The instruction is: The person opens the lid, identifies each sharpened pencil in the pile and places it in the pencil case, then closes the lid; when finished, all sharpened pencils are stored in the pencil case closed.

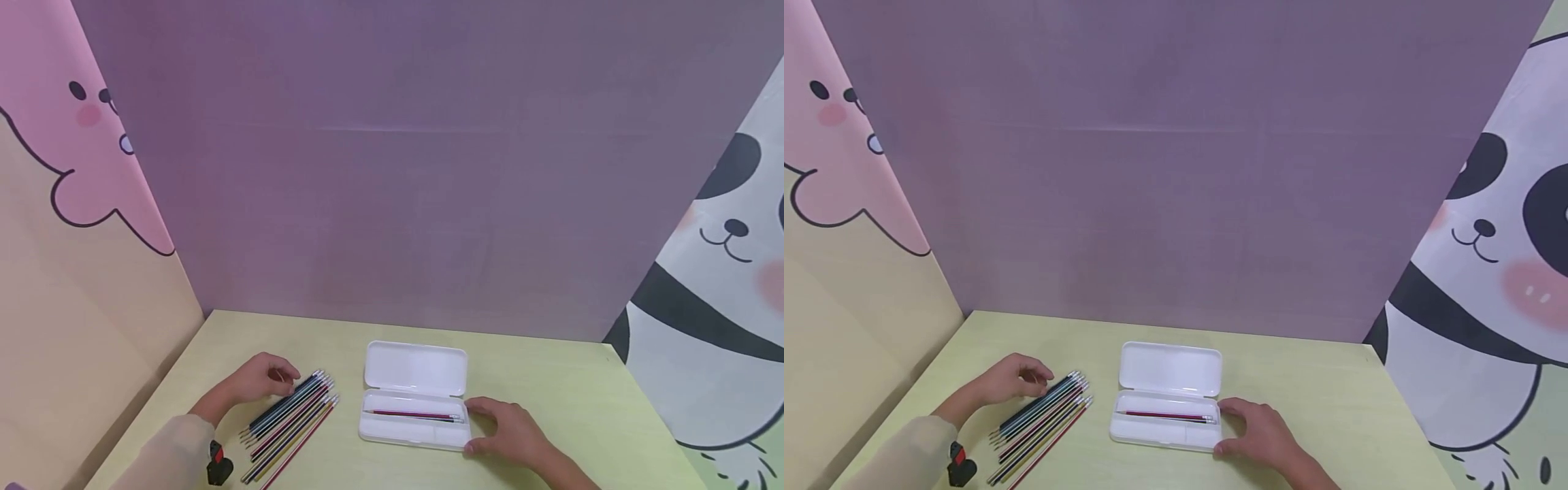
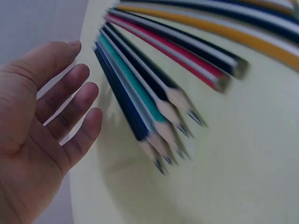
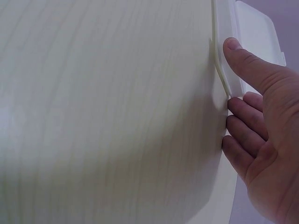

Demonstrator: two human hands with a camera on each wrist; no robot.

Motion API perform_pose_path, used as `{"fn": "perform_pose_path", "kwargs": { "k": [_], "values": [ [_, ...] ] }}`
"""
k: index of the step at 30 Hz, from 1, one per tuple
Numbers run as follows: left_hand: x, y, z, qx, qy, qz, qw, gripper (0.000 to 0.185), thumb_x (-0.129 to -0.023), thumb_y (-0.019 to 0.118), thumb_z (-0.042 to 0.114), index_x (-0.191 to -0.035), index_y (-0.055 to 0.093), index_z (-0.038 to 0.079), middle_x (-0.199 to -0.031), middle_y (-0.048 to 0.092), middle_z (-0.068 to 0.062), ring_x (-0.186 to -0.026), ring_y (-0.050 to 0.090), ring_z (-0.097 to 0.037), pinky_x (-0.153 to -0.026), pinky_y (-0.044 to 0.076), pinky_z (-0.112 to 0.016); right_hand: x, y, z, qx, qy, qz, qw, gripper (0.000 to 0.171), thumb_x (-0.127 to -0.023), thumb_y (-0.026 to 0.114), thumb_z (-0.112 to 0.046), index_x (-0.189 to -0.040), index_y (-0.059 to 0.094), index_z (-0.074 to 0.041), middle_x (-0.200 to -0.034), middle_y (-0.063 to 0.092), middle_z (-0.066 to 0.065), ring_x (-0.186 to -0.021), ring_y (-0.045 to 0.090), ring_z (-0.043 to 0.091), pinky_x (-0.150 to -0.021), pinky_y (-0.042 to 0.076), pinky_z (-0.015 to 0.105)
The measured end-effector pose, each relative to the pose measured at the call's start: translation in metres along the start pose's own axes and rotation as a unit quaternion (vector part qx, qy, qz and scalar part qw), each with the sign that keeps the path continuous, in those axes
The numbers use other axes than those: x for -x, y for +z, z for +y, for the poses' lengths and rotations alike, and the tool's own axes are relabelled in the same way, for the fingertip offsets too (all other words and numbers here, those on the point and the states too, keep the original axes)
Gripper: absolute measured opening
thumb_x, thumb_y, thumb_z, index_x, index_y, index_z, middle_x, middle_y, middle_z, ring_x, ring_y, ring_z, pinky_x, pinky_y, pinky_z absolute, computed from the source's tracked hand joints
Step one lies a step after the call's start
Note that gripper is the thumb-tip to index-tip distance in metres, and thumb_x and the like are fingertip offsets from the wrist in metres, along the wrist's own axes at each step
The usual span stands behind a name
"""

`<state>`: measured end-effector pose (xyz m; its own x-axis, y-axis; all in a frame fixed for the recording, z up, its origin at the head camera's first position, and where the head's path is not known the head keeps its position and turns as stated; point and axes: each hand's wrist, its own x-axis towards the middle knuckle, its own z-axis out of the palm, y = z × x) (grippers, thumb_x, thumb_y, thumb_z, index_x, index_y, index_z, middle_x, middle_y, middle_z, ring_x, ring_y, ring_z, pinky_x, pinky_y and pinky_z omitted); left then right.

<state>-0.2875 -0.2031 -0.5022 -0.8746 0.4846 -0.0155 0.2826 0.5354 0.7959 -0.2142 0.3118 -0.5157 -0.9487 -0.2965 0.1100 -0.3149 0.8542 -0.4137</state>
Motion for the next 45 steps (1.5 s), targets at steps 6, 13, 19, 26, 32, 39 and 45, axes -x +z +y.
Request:
{"fn": "perform_pose_path", "kwargs": {
  "k": [6,13,19,26,32,39,45],
  "values": [
    [0.006,0.000,-0.015,0.012,-0.001,-0.020,0.9997,0.024,-0.090,0.075,0.003,-0.113,0.073,-0.003,-0.101,0.072,-0.012,-0.091,0.063,-0.021,-0.076,0.055,-0.025,0.001,0.001,0.001,-0.003,-0.004,0.000,1.000,0.072,-0.062,0.091,-0.057,-0.124,0.071,-0.026,-0.121,0.073,-0.013,-0.114,0.067,0.018,-0.096,0.051,0.045],
    [0.005,0.001,-0.017,-0.009,0.023,-0.027,0.9993,0.024,-0.088,0.071,-0.007,-0.111,0.073,-0.005,-0.100,0.072,-0.014,-0.088,0.063,-0.016,-0.076,0.054,-0.023,0.001,-0.001,-0.002,-0.005,-0.004,0.000,1.000,0.072,-0.062,0.092,-0.055,-0.123,0.071,-0.024,-0.121,0.074,-0.009,-0.115,0.067,0.021,-0.097,0.050,0.048],
    [0.006,0.003,-0.011,-0.039,0.011,-0.014,0.9991,0.025,-0.085,0.072,-0.005,-0.110,0.074,-0.006,-0.092,0.071,-0.008,-0.081,0.059,-0.013,-0.070,0.051,-0.025,0.001,-0.001,-0.004,-0.012,0.006,-0.008,1.000,0.073,-0.062,0.092,-0.055,-0.124,0.071,-0.023,-0.123,0.074,-0.005,-0.116,0.067,0.025,-0.098,0.051,0.050],
    [0.005,0.009,-0.006,-0.080,-0.035,0.023,0.9959,0.017,-0.085,0.075,-0.001,-0.102,0.076,0.000,-0.082,0.066,0.000,-0.076,0.056,-0.017,-0.067,0.050,-0.028,0.001,-0.002,-0.004,-0.008,0.007,-0.005,1.000,0.073,-0.061,0.093,-0.053,-0.124,0.071,-0.023,-0.122,0.074,-0.006,-0.116,0.067,0.023,-0.097,0.051,0.049],
    [0.005,0.011,-0.005,-0.094,-0.059,0.042,0.9930,0.012,-0.084,0.074,-0.002,-0.095,0.078,0.002,-0.080,0.067,0.000,-0.073,0.057,-0.018,-0.066,0.050,-0.031,0.001,-0.001,-0.004,-0.010,0.008,-0.009,1.000,0.074,-0.061,0.093,-0.054,-0.124,0.071,-0.022,-0.123,0.074,-0.005,-0.116,0.067,0.024,-0.098,0.051,0.050],
    [0.006,0.004,0.001,-0.102,-0.035,0.046,0.9931,0.014,-0.084,0.074,-0.002,-0.096,0.078,0.002,-0.084,0.069,0.000,-0.074,0.056,-0.017,-0.066,0.050,-0.030,0.001,0.001,-0.004,-0.012,0.010,-0.010,1.000,0.074,-0.061,0.093,-0.053,-0.124,0.071,-0.022,-0.123,0.073,-0.005,-0.117,0.067,0.026,-0.099,0.050,0.052],
    [-0.002,-0.003,0.020,-0.090,-0.009,0.049,0.9947,0.016,-0.089,0.071,0.001,-0.105,0.077,0.004,-0.090,0.070,-0.002,-0.078,0.058,-0.016,-0.069,0.054,-0.028,0.000,0.000,-0.003,-0.011,0.010,-0.009,1.000,0.075,-0.061,0.093,-0.054,-0.125,0.071,-0.021,-0.124,0.073,-0.004,-0.118,0.066,0.027,-0.100,0.049,0.053]
  ]
}}
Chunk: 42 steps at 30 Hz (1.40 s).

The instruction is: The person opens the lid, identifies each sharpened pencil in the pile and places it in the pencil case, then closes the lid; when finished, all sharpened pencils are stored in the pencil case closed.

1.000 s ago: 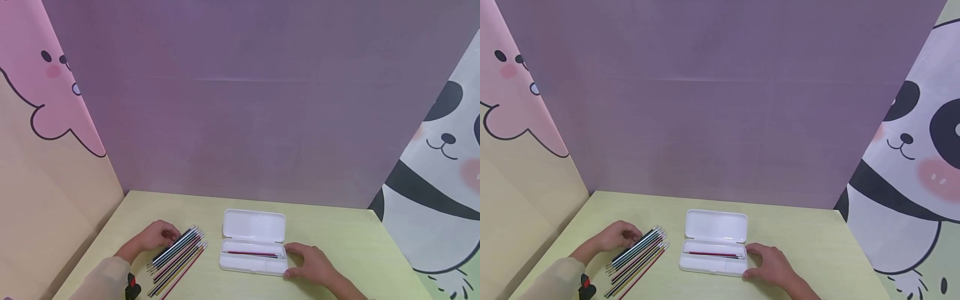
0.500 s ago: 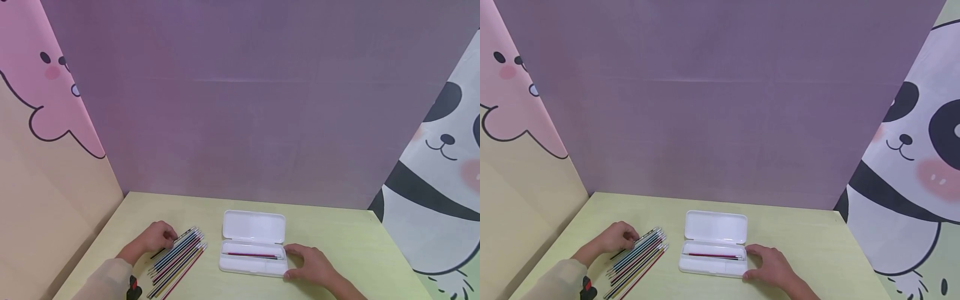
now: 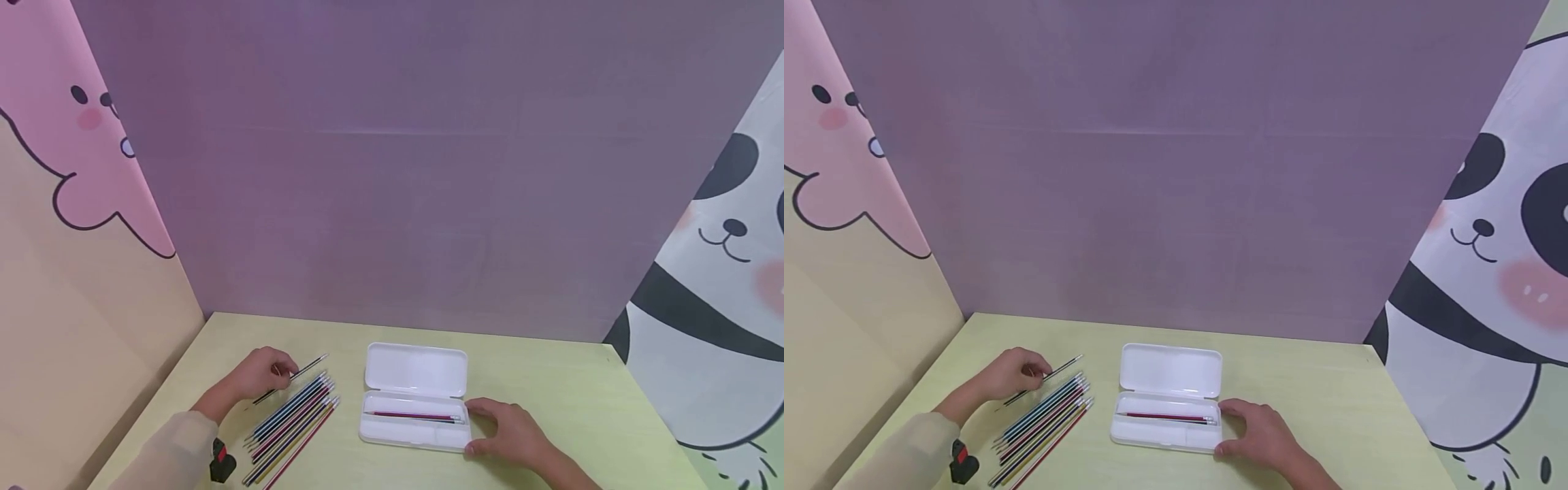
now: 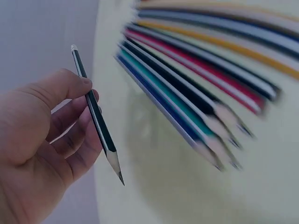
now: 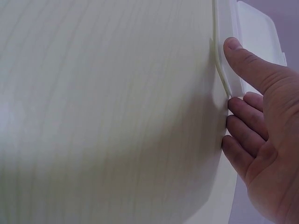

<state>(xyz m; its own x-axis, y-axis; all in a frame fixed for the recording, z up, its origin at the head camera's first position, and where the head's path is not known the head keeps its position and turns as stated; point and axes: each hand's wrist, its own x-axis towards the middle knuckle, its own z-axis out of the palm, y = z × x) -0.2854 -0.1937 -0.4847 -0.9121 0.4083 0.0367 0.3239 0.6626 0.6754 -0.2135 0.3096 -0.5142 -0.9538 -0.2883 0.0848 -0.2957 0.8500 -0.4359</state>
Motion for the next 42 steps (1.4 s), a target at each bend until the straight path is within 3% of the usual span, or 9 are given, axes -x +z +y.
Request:
{"fn": "perform_pose_path", "kwargs": {
  "k": [5,11,17,22,31,42],
  "values": [
    [-0.016,0.001,0.029,0.005,0.024,-0.009,0.9997,0.017,-0.092,0.070,0.002,-0.107,0.077,0.005,-0.091,0.071,-0.001,-0.078,0.059,-0.016,-0.069,0.054,-0.027,0.001,0.000,0.002,0.003,0.000,0.003,1.000,0.075,-0.061,0.093,-0.054,-0.125,0.071,-0.022,-0.123,0.073,-0.005,-0.117,0.066,0.026,-0.100,0.049,0.052],
    [-0.040,0.014,0.068,0.005,0.039,-0.036,0.9986,0.016,-0.093,0.071,0.004,-0.106,0.079,0.009,-0.089,0.069,0.003,-0.080,0.060,-0.016,-0.069,0.053,-0.028,0.000,0.001,0.002,0.003,-0.003,0.002,1.000,0.075,-0.061,0.092,-0.055,-0.125,0.070,-0.022,-0.124,0.073,-0.004,-0.118,0.066,0.027,-0.100,0.049,0.053],
    [-0.063,0.037,0.099,0.012,0.082,-0.076,0.9937,0.017,-0.091,0.073,0.005,-0.106,0.080,0.010,-0.089,0.070,0.003,-0.080,0.062,-0.014,-0.068,0.053,-0.027,0.000,-0.001,0.001,0.005,-0.004,0.004,1.000,0.075,-0.061,0.092,-0.055,-0.125,0.070,-0.022,-0.125,0.073,-0.005,-0.119,0.066,0.026,-0.102,0.048,0.053],
    [-0.077,0.060,0.122,0.005,0.096,-0.109,0.9894,0.019,-0.091,0.075,0.006,-0.108,0.081,0.010,-0.087,0.071,0.007,-0.079,0.062,-0.009,-0.071,0.053,-0.024,0.000,-0.003,0.000,0.012,-0.010,0.006,1.000,0.074,-0.062,0.091,-0.056,-0.125,0.071,-0.022,-0.123,0.074,-0.006,-0.117,0.067,0.024,-0.100,0.049,0.051],
    [-0.092,0.102,0.145,0.012,0.118,-0.136,0.9835,0.021,-0.087,0.078,0.002,-0.104,0.082,0.013,-0.086,0.074,0.008,-0.077,0.063,-0.002,-0.070,0.053,-0.020,0.003,-0.001,-0.002,-0.002,-0.005,0.000,1.000,0.074,-0.063,0.091,-0.057,-0.125,0.071,-0.023,-0.124,0.074,-0.006,-0.118,0.067,0.024,-0.102,0.048,0.052],
    [-0.094,0.141,0.151,-0.039,0.077,-0.116,0.9895,0.020,-0.084,0.082,0.003,-0.094,0.084,0.021,-0.081,0.070,0.014,-0.075,0.058,-0.003,-0.071,0.050,-0.021,0.004,-0.003,-0.001,-0.001,-0.015,0.004,1.000,0.073,-0.064,0.092,-0.055,-0.125,0.071,-0.022,-0.123,0.074,-0.007,-0.116,0.068,0.024,-0.099,0.049,0.051]
  ]
}}
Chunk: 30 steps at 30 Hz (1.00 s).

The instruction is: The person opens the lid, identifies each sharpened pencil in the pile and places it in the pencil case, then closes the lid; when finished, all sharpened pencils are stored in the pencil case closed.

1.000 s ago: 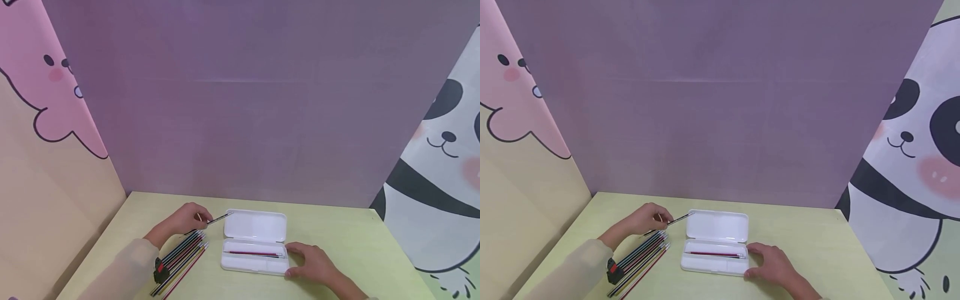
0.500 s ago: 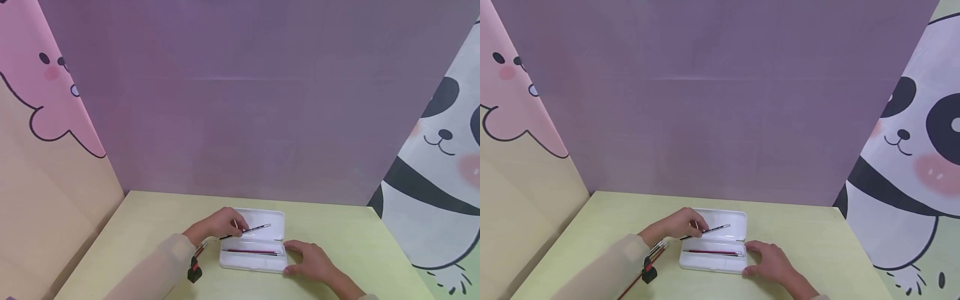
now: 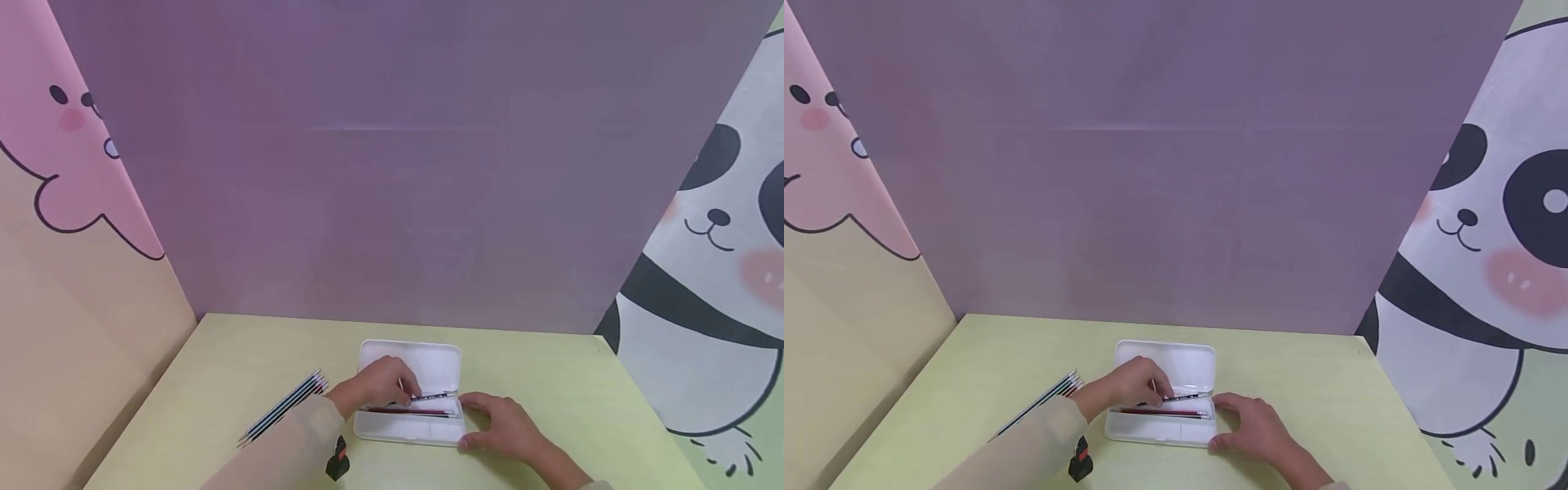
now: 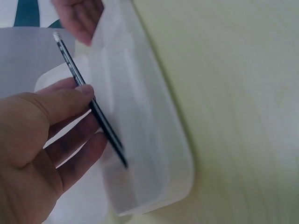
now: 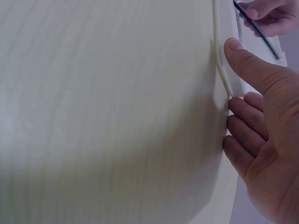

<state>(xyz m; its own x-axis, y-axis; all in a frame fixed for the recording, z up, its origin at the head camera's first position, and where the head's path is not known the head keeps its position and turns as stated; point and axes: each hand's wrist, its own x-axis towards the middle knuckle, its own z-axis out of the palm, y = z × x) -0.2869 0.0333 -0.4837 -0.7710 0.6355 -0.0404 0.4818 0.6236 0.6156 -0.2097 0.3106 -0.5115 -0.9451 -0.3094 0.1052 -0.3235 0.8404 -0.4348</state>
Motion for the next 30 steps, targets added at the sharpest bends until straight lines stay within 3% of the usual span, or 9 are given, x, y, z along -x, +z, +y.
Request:
{"fn": "perform_pose_path", "kwargs": {
  "k": [7,12,17,24,30],
  "values": [
    [-0.001,0.014,0.000,-0.109,-0.003,0.014,0.9939,0.016,-0.084,0.084,0.009,-0.091,0.083,0.023,-0.080,0.070,0.015,-0.074,0.054,-0.001,-0.073,0.047,-0.020,0.000,0.001,-0.001,-0.009,0.010,-0.004,1.000,0.074,-0.063,0.092,-0.054,-0.126,0.071,-0.020,-0.125,0.073,-0.003,-0.118,0.067,0.028,-0.101,0.049,0.054],
    [0.000,0.017,0.001,-0.144,0.000,0.022,0.9894,0.015,-0.081,0.085,0.010,-0.088,0.083,0.023,-0.078,0.069,0.017,-0.073,0.054,0.000,-0.072,0.047,-0.021,0.000,0.001,0.000,-0.002,0.002,0.004,1.000,0.073,-0.063,0.092,-0.054,-0.125,0.071,-0.022,-0.123,0.074,-0.005,-0.115,0.068,0.024,-0.098,0.050,0.051],
    [0.003,0.016,0.000,-0.132,0.008,0.032,0.9907,0.014,-0.081,0.085,0.009,-0.088,0.082,0.021,-0.076,0.069,0.016,-0.073,0.054,0.001,-0.073,0.047,-0.019,0.000,0.001,0.001,-0.002,0.003,0.004,1.000,0.072,-0.063,0.093,-0.053,-0.124,0.071,-0.022,-0.123,0.074,-0.005,-0.114,0.068,0.023,-0.098,0.049,0.051],
    [0.007,0.012,-0.004,-0.050,0.005,0.025,0.9984,0.010,-0.083,0.082,0.008,-0.091,0.082,0.015,-0.079,0.070,0.011,-0.072,0.054,0.000,-0.073,0.048,-0.018,-0.001,0.002,0.001,-0.001,0.015,0.001,1.000,0.073,-0.062,0.093,-0.052,-0.124,0.071,-0.022,-0.123,0.074,-0.004,-0.116,0.068,0.025,-0.100,0.049,0.052],
    [0.008,0.012,-0.006,-0.031,0.017,0.022,0.9991,0.012,-0.084,0.082,0.009,-0.094,0.082,0.014,-0.083,0.074,0.009,-0.074,0.056,0.003,-0.072,0.049,-0.016,0.000,-0.001,-0.001,-0.009,0.018,-0.004,1.000,0.073,-0.062,0.093,-0.052,-0.124,0.071,-0.020,-0.124,0.074,-0.003,-0.116,0.068,0.027,-0.099,0.049,0.053]
  ]
}}
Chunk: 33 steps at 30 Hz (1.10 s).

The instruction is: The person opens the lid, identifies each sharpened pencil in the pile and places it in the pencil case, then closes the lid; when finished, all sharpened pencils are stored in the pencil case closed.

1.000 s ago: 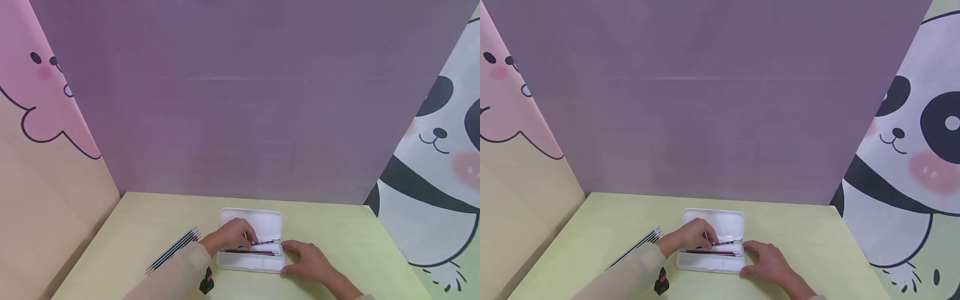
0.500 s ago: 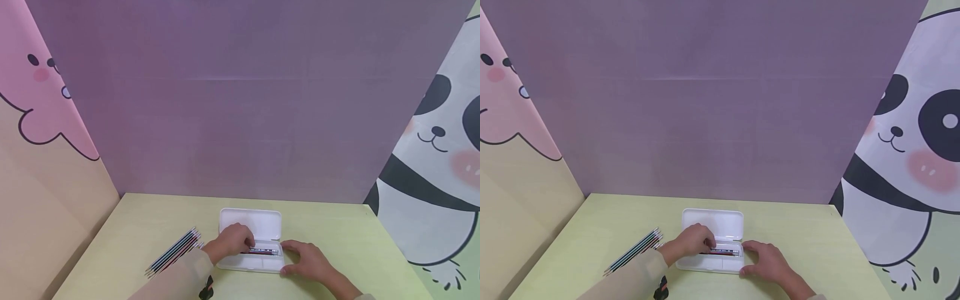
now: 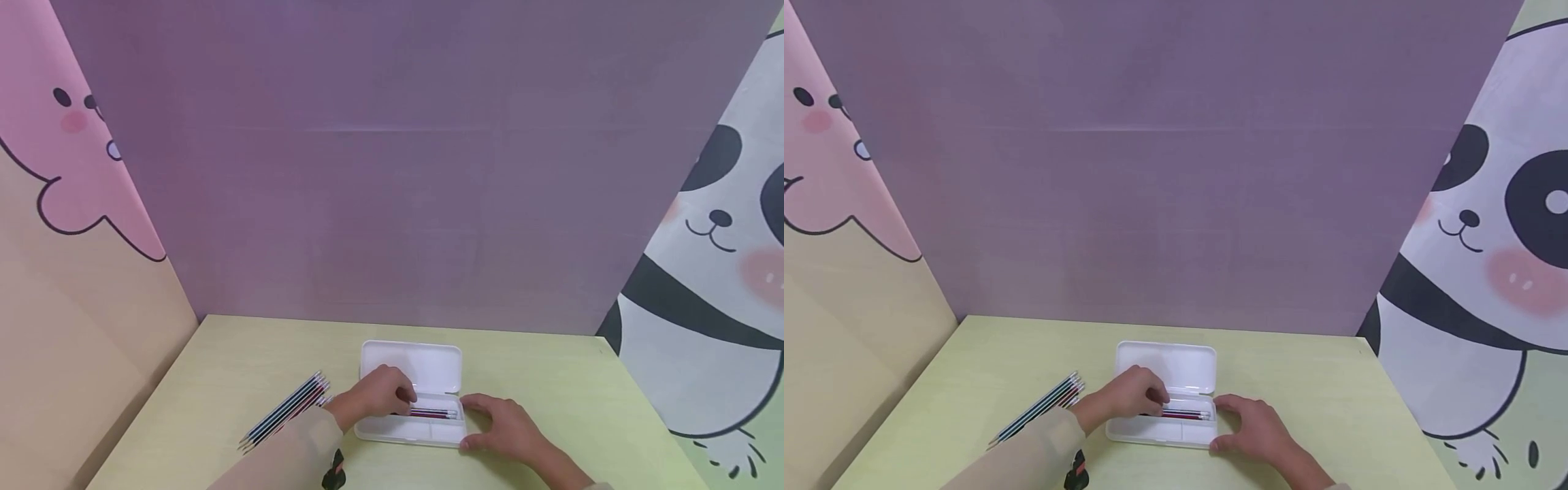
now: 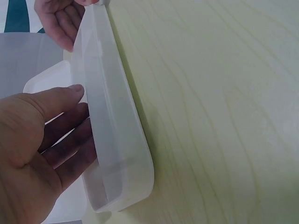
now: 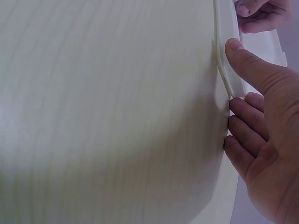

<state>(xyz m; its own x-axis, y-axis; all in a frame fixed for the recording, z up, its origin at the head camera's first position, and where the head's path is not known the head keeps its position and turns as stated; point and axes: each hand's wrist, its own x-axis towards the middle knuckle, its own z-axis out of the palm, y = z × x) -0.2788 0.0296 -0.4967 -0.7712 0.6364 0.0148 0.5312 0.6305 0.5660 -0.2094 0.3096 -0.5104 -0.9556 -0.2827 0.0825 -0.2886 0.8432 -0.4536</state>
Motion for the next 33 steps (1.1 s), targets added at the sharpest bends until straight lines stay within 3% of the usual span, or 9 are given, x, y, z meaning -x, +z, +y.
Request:
{"fn": "perform_pose_path", "kwargs": {
  "k": [9,17,26,33],
  "values": [
    [0.008,-0.010,-0.009,0.037,0.015,0.013,0.9991,0.018,-0.084,0.085,0.018,-0.101,0.080,0.015,-0.082,0.068,0.015,-0.077,0.058,0.003,-0.074,0.050,-0.018,0.002,0.000,0.000,0.002,-0.003,0.000,1.000,0.074,-0.061,0.093,-0.053,-0.124,0.071,-0.020,-0.124,0.074,-0.002,-0.118,0.068,0.027,-0.100,0.049,0.054],
    [0.038,-0.049,-0.020,0.098,0.020,0.037,0.9943,0.022,-0.086,0.082,0.020,-0.105,0.078,0.011,-0.093,0.072,0.008,-0.084,0.063,-0.003,-0.078,0.053,-0.024,0.002,-0.002,-0.002,0.010,-0.005,0.005,1.000,0.073,-0.062,0.093,-0.051,-0.124,0.071,-0.021,-0.124,0.074,-0.004,-0.118,0.067,0.026,-0.101,0.048,0.054],
    [0.085,-0.085,-0.073,0.107,0.005,0.032,0.9937,0.024,-0.093,0.076,0.026,-0.113,0.076,0.012,-0.097,0.072,0.011,-0.092,0.065,-0.009,-0.083,0.055,-0.028,0.003,0.000,-0.002,0.010,0.000,0.007,1.000,0.073,-0.061,0.094,-0.050,-0.123,0.071,-0.021,-0.123,0.074,-0.002,-0.118,0.067,0.028,-0.100,0.049,0.054],
    [0.122,-0.103,-0.118,0.134,-0.027,0.018,0.9905,0.025,-0.096,0.072,0.019,-0.117,0.074,0.005,-0.108,0.073,-0.006,-0.096,0.065,-0.012,-0.084,0.055,-0.030,0.000,0.001,0.000,0.009,-0.003,0.012,1.000,0.071,-0.061,0.094,-0.051,-0.123,0.072,-0.023,-0.122,0.074,-0.005,-0.117,0.067,0.026,-0.100,0.049,0.052]
  ]
}}
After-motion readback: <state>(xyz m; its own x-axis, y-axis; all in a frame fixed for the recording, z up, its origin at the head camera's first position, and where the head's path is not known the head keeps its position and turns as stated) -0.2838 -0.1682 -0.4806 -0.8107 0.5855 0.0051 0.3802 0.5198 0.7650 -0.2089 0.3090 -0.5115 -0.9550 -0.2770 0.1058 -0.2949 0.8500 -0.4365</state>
